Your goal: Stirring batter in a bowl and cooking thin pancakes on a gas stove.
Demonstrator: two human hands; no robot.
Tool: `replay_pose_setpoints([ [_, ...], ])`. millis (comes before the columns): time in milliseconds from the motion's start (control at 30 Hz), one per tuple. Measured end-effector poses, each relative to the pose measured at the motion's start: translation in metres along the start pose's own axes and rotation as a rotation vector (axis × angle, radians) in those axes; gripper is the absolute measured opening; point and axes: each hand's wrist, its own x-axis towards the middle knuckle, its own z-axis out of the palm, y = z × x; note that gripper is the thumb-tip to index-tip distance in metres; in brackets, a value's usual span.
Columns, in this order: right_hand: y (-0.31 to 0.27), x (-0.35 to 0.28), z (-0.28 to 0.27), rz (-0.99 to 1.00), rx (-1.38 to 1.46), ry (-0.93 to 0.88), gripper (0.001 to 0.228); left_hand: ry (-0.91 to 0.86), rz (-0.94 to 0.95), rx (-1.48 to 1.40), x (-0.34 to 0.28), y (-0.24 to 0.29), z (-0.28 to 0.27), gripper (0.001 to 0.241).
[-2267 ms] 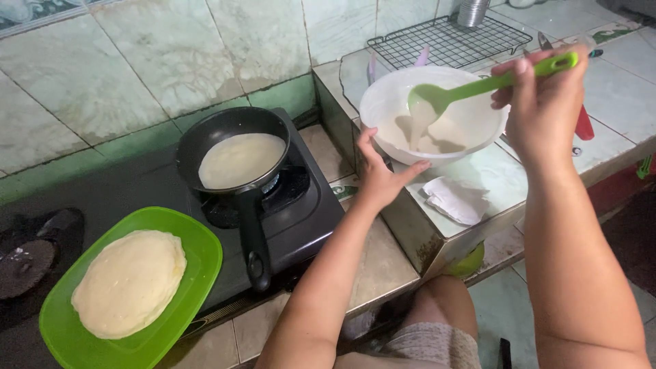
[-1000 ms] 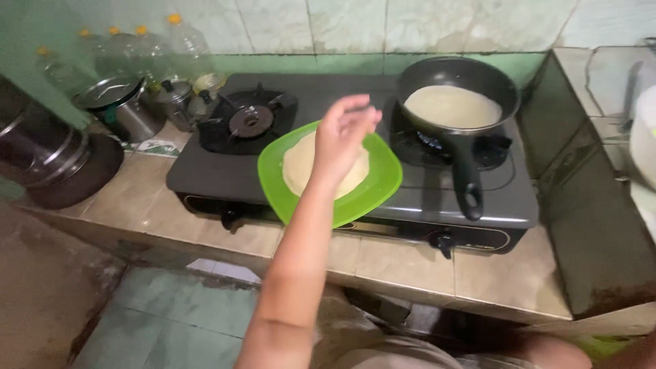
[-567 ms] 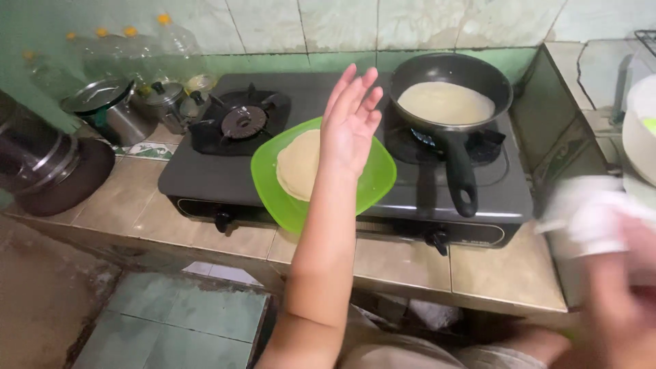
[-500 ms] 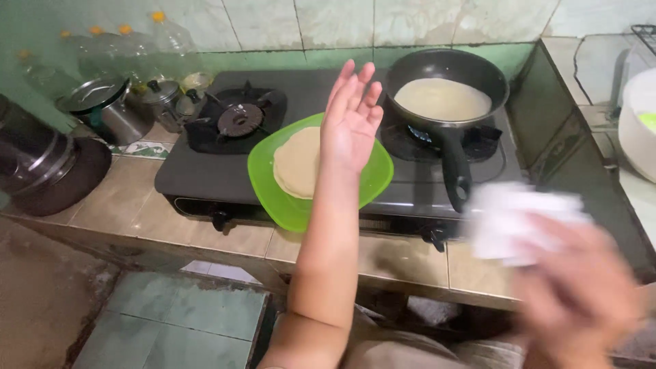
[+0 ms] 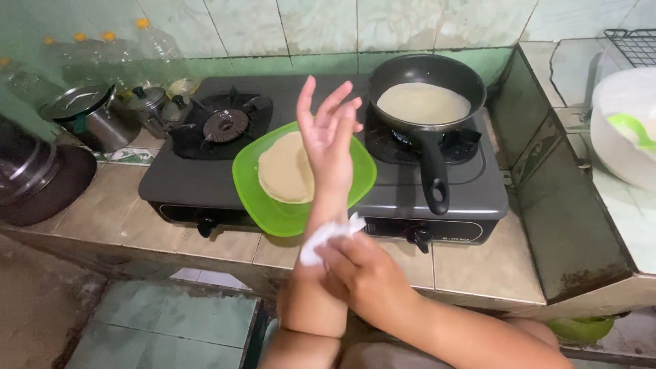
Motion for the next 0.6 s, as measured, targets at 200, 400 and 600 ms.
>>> replay_pose_setpoints([
  [200,0.011,-0.003,-0.046,0.166,0.303,0.072,0.035,-0.135,-0.209,-0.556,-0.013,-0.010,-0.022,0.063],
  [400,0.036,-0.019,-0.070,0.540,0.720,0.464,0.032,-0.387,-0.276,-0.918,-0.041,0.003,0.007,0.080],
  [600,0.032,-0.002,-0.060,0.600,1.088,0.451,0.041,-0.511,-0.224,-0.608,-0.065,0.017,0.038,0.083],
])
